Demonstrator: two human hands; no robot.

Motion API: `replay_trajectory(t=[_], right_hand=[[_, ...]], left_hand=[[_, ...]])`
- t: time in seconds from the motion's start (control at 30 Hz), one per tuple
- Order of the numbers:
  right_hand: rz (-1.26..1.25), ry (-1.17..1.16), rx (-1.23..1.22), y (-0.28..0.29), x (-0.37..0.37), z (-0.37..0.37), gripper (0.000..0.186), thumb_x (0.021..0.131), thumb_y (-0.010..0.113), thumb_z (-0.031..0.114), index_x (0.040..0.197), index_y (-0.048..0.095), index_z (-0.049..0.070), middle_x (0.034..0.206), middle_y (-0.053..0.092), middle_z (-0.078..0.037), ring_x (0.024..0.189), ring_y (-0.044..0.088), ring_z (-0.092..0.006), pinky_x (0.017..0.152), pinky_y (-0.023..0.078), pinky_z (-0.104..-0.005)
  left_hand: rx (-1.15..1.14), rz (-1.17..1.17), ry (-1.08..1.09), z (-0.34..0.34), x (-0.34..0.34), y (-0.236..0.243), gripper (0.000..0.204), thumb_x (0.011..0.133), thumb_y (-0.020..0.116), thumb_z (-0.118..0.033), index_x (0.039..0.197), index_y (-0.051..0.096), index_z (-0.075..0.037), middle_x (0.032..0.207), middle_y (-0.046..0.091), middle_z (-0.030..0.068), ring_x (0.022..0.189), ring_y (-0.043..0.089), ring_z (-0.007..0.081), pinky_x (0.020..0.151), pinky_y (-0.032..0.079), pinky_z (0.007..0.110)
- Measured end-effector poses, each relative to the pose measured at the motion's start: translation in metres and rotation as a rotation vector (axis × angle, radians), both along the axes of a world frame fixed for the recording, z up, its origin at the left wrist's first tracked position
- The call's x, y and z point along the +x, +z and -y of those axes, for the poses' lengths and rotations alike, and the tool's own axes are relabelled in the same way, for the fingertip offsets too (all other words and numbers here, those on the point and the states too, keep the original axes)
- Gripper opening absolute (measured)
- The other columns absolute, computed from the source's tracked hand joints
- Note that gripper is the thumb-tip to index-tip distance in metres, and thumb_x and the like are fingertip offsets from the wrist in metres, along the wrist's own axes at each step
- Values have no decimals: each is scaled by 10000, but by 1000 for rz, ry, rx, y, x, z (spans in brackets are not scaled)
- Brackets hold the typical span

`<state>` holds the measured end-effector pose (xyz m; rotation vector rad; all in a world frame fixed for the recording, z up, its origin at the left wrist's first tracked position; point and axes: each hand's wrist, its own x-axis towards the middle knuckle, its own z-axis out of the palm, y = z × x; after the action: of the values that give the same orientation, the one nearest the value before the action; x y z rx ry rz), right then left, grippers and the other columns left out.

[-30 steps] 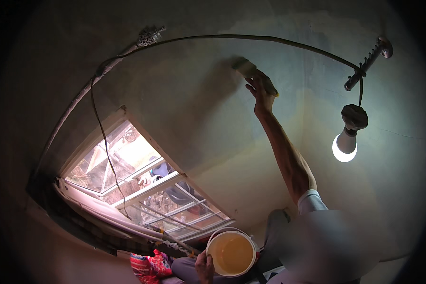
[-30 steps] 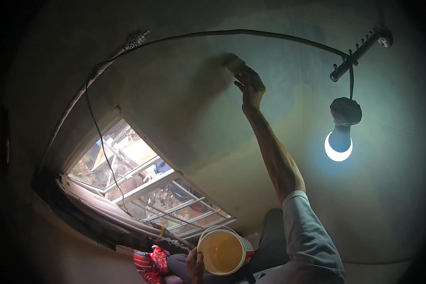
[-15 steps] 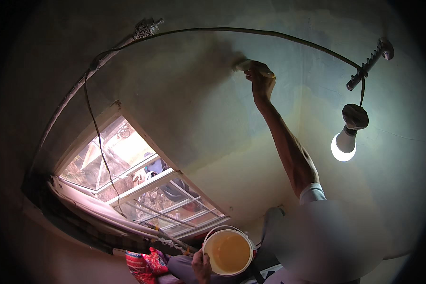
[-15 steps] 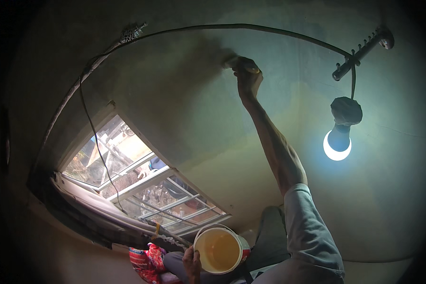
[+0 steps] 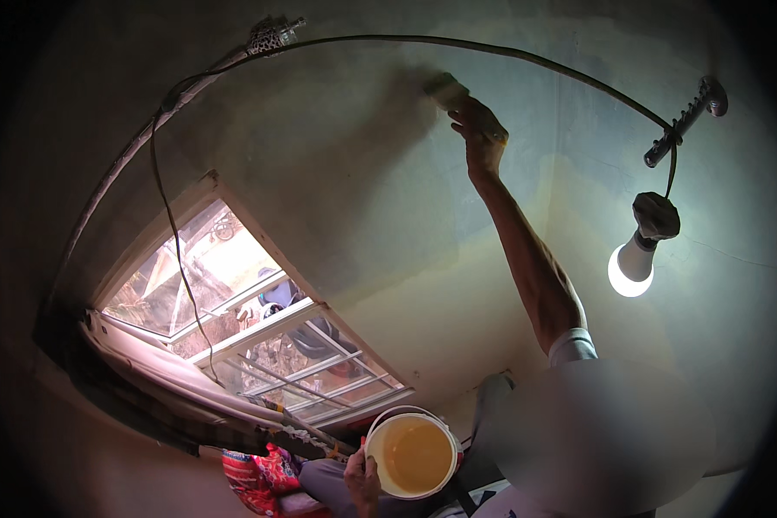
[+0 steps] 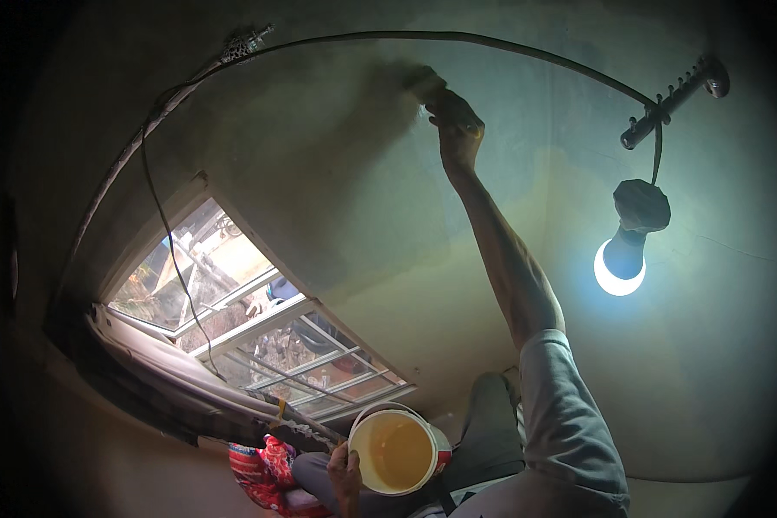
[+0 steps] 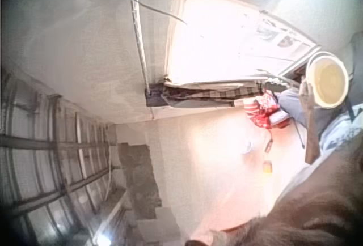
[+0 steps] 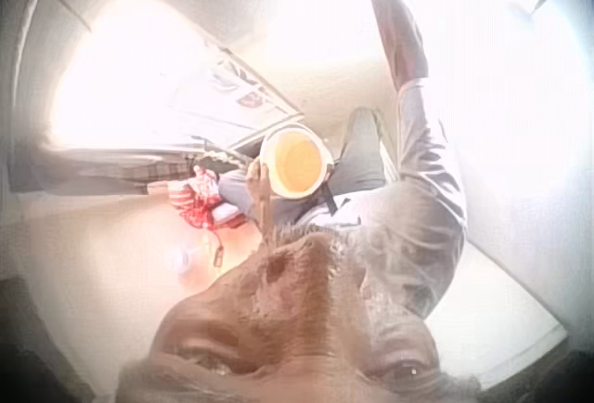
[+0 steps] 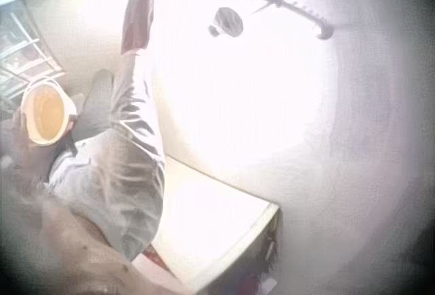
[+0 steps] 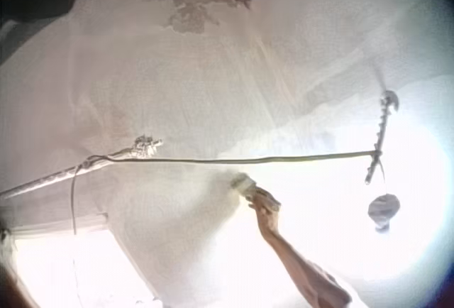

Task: The person sits on the floor and paints the ceiling using a paintbrush and a bucket of yellow paint. They repeatedly dip the brush into the bucket and apply paint to the ceiling surface.

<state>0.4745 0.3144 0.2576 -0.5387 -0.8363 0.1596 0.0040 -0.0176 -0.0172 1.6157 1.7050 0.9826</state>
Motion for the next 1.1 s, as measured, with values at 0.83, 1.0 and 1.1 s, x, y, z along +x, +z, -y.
replay_trajectory(t=[0.83,1.0,1.1], right_hand=[[283,-72,321,157,-15,-25,217,878,676,106,1069,685,2,941,738,-82,824,723,-169,733,588,-270],[204,-88,103,77,-18,-13,309,887,694,103,1156,652,-43,1075,709,-126,940,719,-216,762,621,-312],[131,-145,38,25,-24,-7,228,911,659,74,1115,678,-26,960,736,-110,819,715,-162,707,558,-282]], left_hand=[[59,-75,66,7,-5,5,286,862,581,-83,1118,685,-7,925,681,176,836,667,292,768,511,377],[83,-9,41,4,-5,-6,283,869,578,-78,1122,681,-3,921,677,166,831,663,263,763,510,360],[36,7,41,5,-4,-1,277,872,576,-72,1118,680,0,924,672,157,833,661,253,766,509,348]])
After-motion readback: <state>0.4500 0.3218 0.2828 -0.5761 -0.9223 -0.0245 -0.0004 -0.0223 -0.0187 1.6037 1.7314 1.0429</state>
